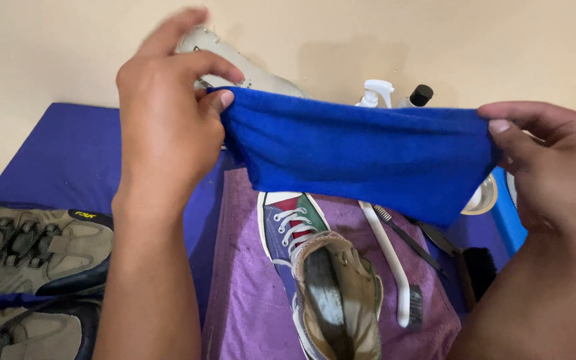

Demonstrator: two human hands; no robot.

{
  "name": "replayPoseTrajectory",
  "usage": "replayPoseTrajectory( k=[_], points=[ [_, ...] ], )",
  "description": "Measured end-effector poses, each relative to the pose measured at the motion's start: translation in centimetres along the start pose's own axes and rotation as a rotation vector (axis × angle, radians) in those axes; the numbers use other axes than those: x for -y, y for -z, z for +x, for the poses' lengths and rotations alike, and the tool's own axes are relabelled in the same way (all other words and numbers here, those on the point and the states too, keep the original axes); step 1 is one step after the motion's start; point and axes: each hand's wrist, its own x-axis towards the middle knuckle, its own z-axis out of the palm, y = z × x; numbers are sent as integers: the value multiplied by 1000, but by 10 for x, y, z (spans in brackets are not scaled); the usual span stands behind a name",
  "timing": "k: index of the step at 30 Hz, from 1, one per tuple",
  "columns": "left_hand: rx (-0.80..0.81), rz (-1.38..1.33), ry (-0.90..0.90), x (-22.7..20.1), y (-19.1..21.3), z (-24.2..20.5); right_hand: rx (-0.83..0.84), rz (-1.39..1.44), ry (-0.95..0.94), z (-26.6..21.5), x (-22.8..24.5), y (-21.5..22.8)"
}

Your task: The person scrubs the inside of a green high-top sneaker with a white brush dipped in soapy water, then wipes the shoe with a blue cloth. The person repeatedly dips the brush into a metal bowl of soapy water and scrubs different areas inside the shoe.

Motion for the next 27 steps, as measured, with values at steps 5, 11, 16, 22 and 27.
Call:
replayPoseTrajectory(
  k=[5,11,16,22,27],
  points=[
    [16,38,-145,12,-9,-2,220,-325,68,-13,31,4],
    [59,-17,-206,0,-5,1,191,-753,156,-13,24,14],
    [84,-259,-74,-10,-1,1,148,-340,172,-10,1,28],
    [12,-320,118,-4,-10,0,115,0,97,-10,-4,32],
    [116,-445,159,-7,-7,1,60,-73,93,-7,-13,41]
  ],
)
